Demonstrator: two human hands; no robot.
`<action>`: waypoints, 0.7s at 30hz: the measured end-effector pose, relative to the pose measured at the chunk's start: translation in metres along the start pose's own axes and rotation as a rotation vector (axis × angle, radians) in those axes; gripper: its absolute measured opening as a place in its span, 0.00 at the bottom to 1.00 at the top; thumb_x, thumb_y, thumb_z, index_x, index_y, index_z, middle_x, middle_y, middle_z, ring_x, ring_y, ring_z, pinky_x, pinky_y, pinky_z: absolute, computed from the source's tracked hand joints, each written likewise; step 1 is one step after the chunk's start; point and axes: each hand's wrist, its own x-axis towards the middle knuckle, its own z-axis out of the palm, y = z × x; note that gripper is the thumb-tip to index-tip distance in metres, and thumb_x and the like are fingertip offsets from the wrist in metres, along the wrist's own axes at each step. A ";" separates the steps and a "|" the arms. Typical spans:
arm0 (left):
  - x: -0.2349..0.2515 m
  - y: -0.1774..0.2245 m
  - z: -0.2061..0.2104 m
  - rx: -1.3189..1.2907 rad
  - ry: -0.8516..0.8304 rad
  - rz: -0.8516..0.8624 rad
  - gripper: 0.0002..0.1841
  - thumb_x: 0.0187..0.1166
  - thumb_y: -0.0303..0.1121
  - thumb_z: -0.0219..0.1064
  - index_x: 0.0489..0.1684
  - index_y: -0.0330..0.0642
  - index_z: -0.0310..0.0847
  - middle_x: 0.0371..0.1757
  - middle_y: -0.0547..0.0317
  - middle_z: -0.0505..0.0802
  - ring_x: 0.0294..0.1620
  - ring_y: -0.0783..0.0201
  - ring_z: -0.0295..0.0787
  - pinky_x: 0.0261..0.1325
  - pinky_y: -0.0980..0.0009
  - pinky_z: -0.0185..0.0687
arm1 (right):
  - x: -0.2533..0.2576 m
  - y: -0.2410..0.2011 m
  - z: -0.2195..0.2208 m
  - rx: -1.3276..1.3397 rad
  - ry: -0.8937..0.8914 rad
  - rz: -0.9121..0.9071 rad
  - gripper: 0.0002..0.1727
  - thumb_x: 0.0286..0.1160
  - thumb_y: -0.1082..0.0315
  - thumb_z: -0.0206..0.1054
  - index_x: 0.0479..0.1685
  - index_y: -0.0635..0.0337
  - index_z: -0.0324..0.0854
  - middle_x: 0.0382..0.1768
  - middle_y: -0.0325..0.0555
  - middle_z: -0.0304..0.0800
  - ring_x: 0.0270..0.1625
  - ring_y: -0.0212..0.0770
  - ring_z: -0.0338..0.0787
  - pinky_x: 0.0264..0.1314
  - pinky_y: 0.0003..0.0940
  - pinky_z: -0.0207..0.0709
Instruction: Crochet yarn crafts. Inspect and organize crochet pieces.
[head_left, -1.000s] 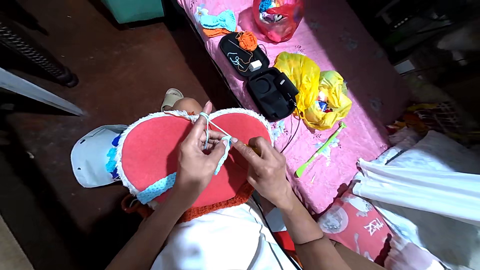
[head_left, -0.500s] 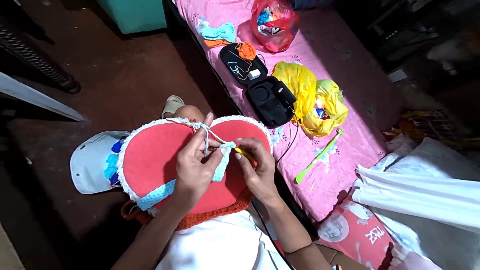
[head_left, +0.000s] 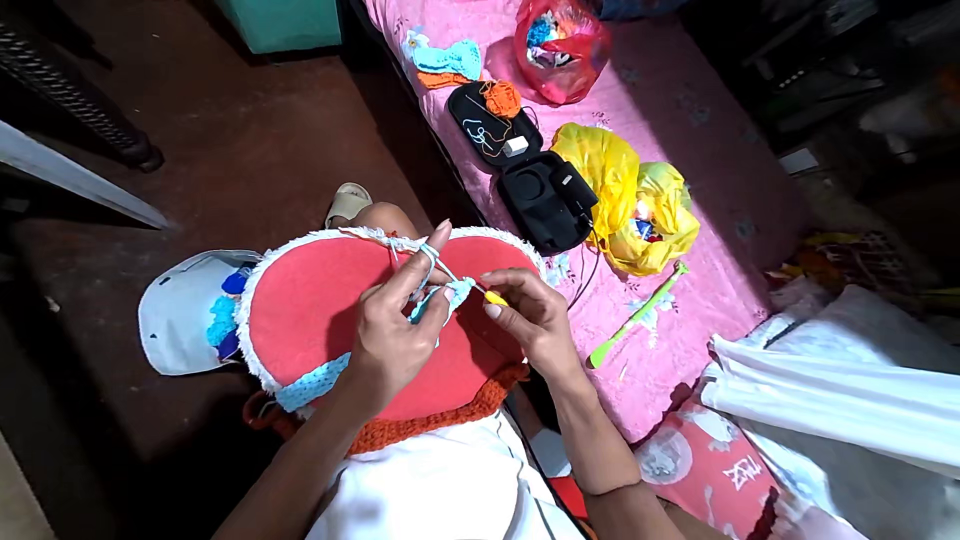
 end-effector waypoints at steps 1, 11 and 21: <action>0.000 0.000 0.001 -0.009 0.012 0.007 0.31 0.71 0.21 0.67 0.81 0.35 0.73 0.46 0.65 0.95 0.40 0.82 0.88 0.47 0.85 0.85 | 0.001 -0.001 0.003 0.084 -0.004 0.073 0.16 0.73 0.80 0.64 0.58 0.66 0.84 0.43 0.37 0.90 0.36 0.21 0.83 0.40 0.17 0.79; 0.001 0.001 0.004 -0.005 0.027 -0.145 0.37 0.72 0.23 0.72 0.86 0.39 0.66 0.46 0.64 0.98 0.41 0.80 0.93 0.45 0.84 0.86 | -0.002 0.010 0.023 0.540 0.065 0.267 0.12 0.71 0.82 0.65 0.52 0.68 0.82 0.37 0.48 0.91 0.23 0.24 0.79 0.23 0.17 0.71; -0.014 -0.009 0.024 0.300 0.074 0.059 0.31 0.75 0.24 0.64 0.84 0.34 0.70 0.39 0.57 0.96 0.33 0.75 0.85 0.39 0.81 0.78 | -0.002 -0.006 0.035 -0.424 0.133 -0.113 0.09 0.73 0.78 0.64 0.46 0.69 0.86 0.41 0.48 0.92 0.44 0.30 0.91 0.49 0.24 0.86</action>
